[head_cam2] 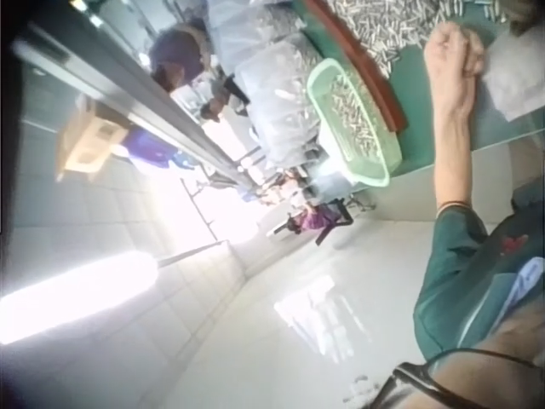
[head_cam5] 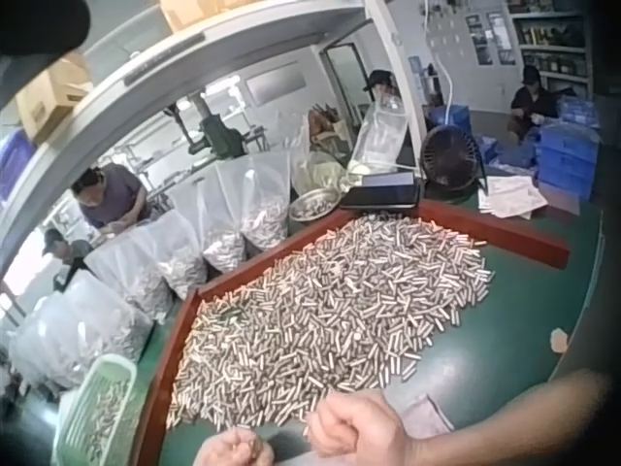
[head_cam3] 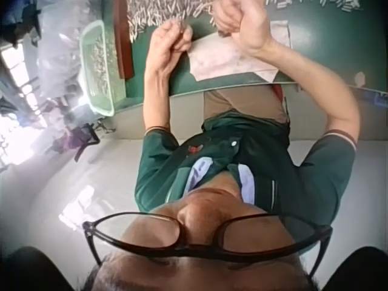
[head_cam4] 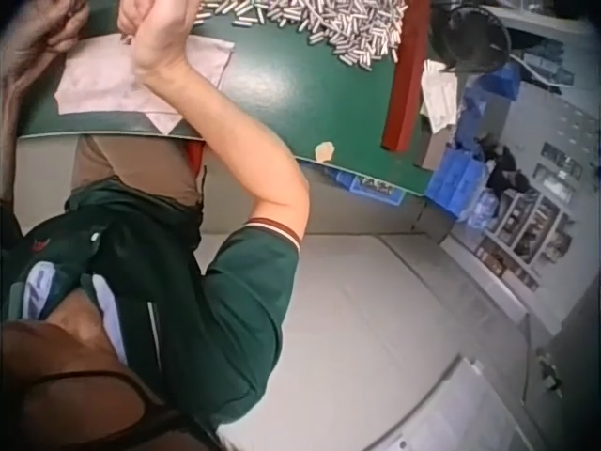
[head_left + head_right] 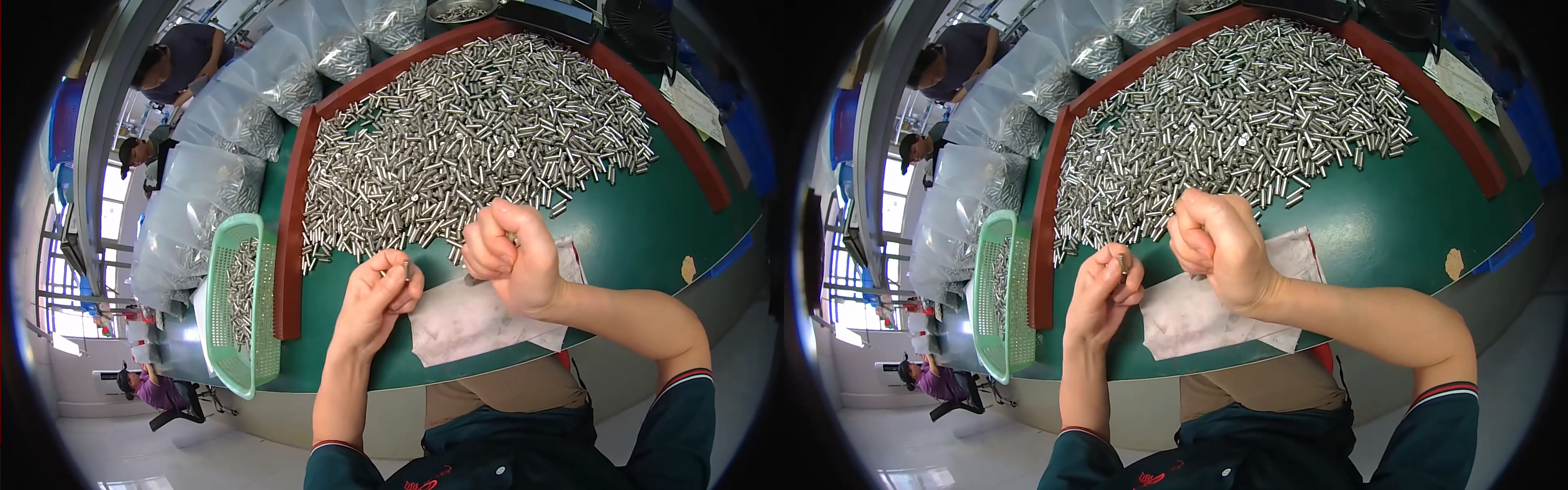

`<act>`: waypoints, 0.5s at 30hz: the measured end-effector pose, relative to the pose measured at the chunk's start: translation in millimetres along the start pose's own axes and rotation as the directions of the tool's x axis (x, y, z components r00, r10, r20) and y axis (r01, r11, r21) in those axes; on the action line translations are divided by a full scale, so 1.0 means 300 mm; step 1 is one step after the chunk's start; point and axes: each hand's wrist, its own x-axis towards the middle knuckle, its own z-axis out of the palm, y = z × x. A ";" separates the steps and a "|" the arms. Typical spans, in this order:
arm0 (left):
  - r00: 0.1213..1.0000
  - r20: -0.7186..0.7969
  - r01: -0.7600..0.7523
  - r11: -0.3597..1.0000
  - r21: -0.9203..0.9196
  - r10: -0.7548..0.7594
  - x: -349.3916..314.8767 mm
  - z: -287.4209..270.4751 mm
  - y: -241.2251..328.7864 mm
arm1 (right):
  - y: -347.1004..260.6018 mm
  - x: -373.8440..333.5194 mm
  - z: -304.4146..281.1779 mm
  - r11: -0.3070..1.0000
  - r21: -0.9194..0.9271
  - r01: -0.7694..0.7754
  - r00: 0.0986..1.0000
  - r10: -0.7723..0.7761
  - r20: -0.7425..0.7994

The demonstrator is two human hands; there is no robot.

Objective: The person is manually inspecting and sorting small metal pins at a factory workstation, placing selected ones into a basket.

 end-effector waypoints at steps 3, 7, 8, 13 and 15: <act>0.999 0.045 0.031 0.943 -0.330 -0.017 -0.016 -0.044 0.013 | -0.010 0.012 0.011 0.995 0.073 -0.070 0.997 0.071 -0.008; 0.989 -0.147 -0.021 0.958 -0.286 -0.022 0.013 -0.018 0.020 | -0.017 0.014 0.003 0.995 0.071 -0.074 0.996 0.077 -0.033; 0.980 -0.200 -0.036 0.968 -0.249 -0.015 0.012 -0.012 0.021 | -0.018 0.015 0.005 0.995 0.073 -0.075 0.997 0.077 -0.030; 0.905 -0.220 -0.101 0.686 0.720 0.364 0.031 0.012 -0.018 | -0.018 0.018 0.006 0.995 0.060 -0.074 0.997 0.076 -0.030; 0.866 -0.112 -0.130 0.436 0.890 0.487 0.029 0.028 -0.025 | -0.015 0.019 0.010 0.996 0.059 -0.071 0.997 0.072 -0.023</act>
